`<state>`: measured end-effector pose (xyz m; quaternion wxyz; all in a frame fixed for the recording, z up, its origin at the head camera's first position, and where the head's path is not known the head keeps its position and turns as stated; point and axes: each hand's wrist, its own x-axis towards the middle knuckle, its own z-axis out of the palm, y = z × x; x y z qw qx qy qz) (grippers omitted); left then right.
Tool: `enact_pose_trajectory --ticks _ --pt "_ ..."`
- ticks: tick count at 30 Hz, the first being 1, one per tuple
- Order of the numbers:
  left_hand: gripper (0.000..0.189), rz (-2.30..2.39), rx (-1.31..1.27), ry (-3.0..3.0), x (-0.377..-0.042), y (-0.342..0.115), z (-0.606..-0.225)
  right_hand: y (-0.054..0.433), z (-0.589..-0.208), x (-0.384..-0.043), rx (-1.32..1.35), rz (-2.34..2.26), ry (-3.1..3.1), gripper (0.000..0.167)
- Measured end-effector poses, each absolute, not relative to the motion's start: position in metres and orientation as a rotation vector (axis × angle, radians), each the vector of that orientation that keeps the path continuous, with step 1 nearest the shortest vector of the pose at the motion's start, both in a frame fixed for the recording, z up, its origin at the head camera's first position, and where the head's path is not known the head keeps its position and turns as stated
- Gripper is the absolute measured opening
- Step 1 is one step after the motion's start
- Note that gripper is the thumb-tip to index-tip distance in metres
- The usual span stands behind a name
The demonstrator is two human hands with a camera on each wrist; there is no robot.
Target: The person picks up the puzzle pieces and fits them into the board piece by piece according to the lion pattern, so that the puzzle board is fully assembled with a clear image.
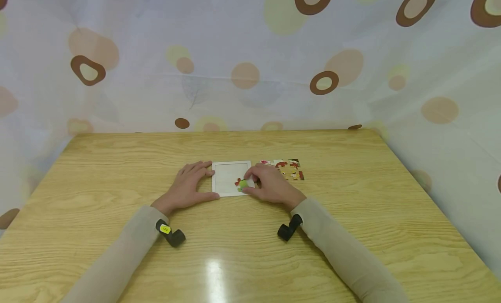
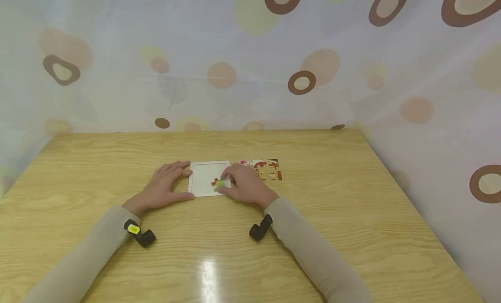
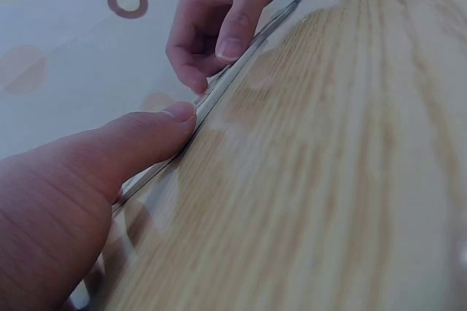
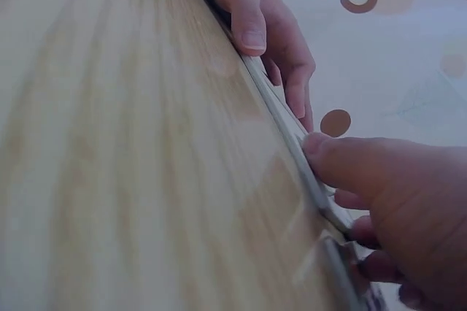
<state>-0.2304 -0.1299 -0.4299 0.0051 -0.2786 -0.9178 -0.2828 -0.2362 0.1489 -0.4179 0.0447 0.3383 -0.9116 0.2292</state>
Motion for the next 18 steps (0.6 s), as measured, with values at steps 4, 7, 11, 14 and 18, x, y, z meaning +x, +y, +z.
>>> enact_pose_trajectory --ticks 4,7,11,14,18 --pt "0.069 -0.885 -0.867 -2.879 -0.23 -0.13 -0.429 0.146 -0.412 -0.238 1.074 0.688 -2.848 0.031" --pt "0.069 -0.881 -0.862 -2.887 -0.23 -0.13 -0.429 0.144 -0.408 -0.24 1.079 0.685 -2.909 0.03" --pt "0.069 -0.873 -0.858 -2.89 -0.23 -0.13 -0.429 0.142 -0.405 -0.241 1.022 0.731 -3.016 0.028" --pt "0.069 -0.874 -0.861 -2.887 -0.23 -0.129 -0.429 0.141 -0.404 -0.241 0.952 0.79 -3.082 0.029" --pt "0.069 -0.879 -0.859 -2.886 -0.23 -0.129 -0.429 0.141 -0.402 -0.24 0.889 0.865 -3.115 0.03"
